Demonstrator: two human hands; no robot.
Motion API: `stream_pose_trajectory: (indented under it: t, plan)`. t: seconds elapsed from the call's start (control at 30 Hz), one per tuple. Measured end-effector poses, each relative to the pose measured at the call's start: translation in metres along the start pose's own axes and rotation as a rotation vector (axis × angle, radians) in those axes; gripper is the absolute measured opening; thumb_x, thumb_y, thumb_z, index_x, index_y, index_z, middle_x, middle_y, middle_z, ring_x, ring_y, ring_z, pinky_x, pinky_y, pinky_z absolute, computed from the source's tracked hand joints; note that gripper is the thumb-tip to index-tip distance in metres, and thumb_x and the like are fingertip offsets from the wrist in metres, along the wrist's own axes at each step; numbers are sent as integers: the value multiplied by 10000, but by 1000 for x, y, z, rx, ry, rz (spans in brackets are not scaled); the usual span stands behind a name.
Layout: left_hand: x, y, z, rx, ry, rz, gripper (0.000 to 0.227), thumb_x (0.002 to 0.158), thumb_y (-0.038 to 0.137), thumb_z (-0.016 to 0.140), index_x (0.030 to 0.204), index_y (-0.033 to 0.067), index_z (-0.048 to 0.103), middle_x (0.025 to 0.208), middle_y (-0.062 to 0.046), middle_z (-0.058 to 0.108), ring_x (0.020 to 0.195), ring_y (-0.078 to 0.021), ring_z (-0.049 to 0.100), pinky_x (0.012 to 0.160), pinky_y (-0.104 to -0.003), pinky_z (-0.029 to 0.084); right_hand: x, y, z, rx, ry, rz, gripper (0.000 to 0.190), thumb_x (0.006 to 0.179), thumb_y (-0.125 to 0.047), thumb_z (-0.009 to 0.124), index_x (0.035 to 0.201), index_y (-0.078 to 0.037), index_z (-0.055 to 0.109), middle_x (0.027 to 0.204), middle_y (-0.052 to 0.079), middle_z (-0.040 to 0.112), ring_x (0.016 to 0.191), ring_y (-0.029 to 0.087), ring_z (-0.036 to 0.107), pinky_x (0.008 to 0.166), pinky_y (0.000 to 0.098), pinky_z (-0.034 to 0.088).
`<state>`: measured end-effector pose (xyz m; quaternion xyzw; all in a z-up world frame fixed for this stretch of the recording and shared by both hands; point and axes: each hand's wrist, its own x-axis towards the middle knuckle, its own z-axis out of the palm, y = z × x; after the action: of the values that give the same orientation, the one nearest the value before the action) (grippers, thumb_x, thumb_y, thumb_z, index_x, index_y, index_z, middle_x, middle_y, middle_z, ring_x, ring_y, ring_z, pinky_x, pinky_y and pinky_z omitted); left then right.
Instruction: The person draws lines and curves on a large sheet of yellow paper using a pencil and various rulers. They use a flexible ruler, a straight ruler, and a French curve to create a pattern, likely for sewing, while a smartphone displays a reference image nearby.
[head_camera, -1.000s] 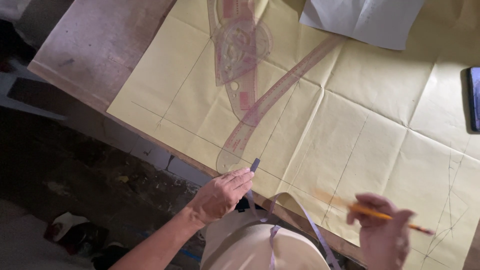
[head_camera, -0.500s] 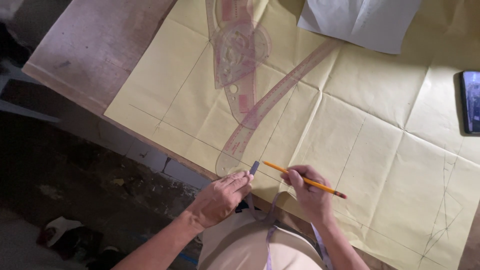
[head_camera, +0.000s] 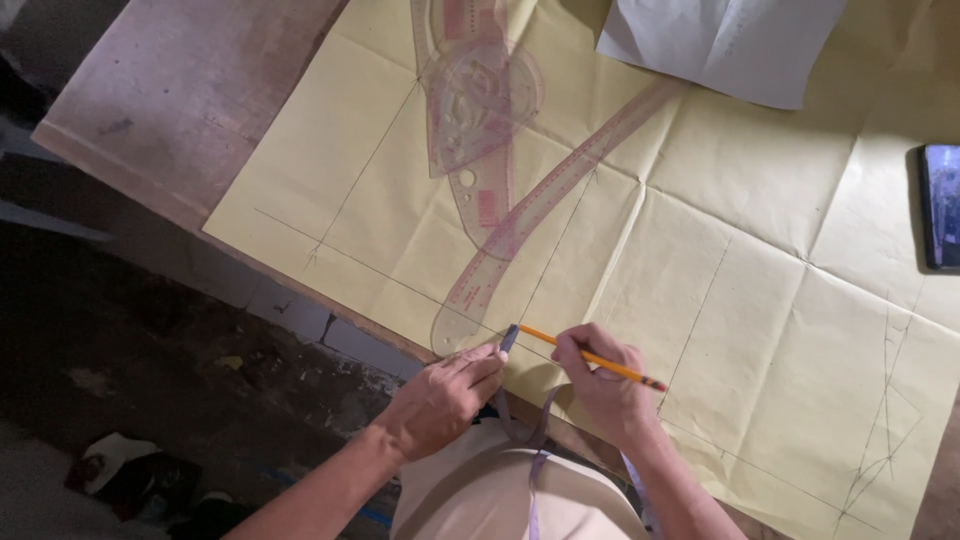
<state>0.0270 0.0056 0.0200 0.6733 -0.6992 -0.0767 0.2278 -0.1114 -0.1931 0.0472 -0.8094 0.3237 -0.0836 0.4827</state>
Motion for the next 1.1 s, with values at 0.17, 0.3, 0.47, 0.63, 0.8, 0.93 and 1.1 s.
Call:
stream_pose_trajectory:
  t: [0.17, 0.3, 0.47, 0.63, 0.8, 0.93, 1.1]
  plan:
    - [-8, -1, 19, -150, -51, -65, 484, 845, -104, 565, 1328, -93, 552, 1405, -290, 572, 1313, -436, 565, 1087, -506, 498, -17, -41, -16, -212, 65, -118, 136, 919, -103, 664, 797, -157, 637, 640, -5, 618, 494, 115, 539, 458, 259, 453]
    - [4, 5, 1, -84, -30, 0, 289, 928, 3, 670, 1206, -65, 704, 1239, -278, 697, 1155, -396, 679, 1060, -427, 545, -33, -57, -73, -324, 299, 94, 69, 924, -167, 677, 882, -201, 719, 795, -101, 801, 676, 83, 774, 626, 258, 559]
    - [45, -3, -68, -292, 52, -57, 589, 996, 622, 354, 857, 88, 561, 783, -51, 579, 670, -240, 538, 626, -373, 463, -49, -12, -87, -375, 304, 344, 136, 945, -308, 638, 973, -208, 726, 800, -67, 812, 694, 152, 744, 727, 331, 541]
    - [53, -63, -23, 10, 157, -543, 299, 1003, 286, 591, 1178, 58, 671, 1055, -97, 735, 952, -277, 672, 836, -428, 558, -69, 0, -61, -12, 393, 386, 207, 961, -220, 615, 1095, -164, 762, 831, 7, 852, 827, 93, 803, 760, 246, 598]
    - [72, -63, 0, 214, -170, -809, 552, 867, 531, 780, 1159, 127, 543, 1145, -112, 570, 1086, -290, 539, 964, -454, 472, -70, 4, -58, -2, 397, 373, 242, 966, -260, 581, 1095, -182, 770, 841, -57, 864, 828, 58, 820, 713, 251, 691]
    - [71, -59, -3, 145, -203, -840, 282, 926, 423, 720, 911, 143, 693, 1008, -58, 612, 970, -239, 567, 914, -435, 502, -66, 2, -61, 66, 327, 379, 256, 977, -253, 568, 1098, -168, 777, 880, -20, 873, 843, 87, 807, 696, 272, 685]
    - [68, -45, -19, 139, 70, -919, 758, 759, 509, 881, 1267, 92, 503, 1137, -80, 600, 1009, -222, 593, 919, -355, 531, -57, -4, -56, 158, 217, 410, 268, 981, -237, 565, 1106, -125, 774, 942, 38, 867, 908, 150, 807, 727, 306, 669]
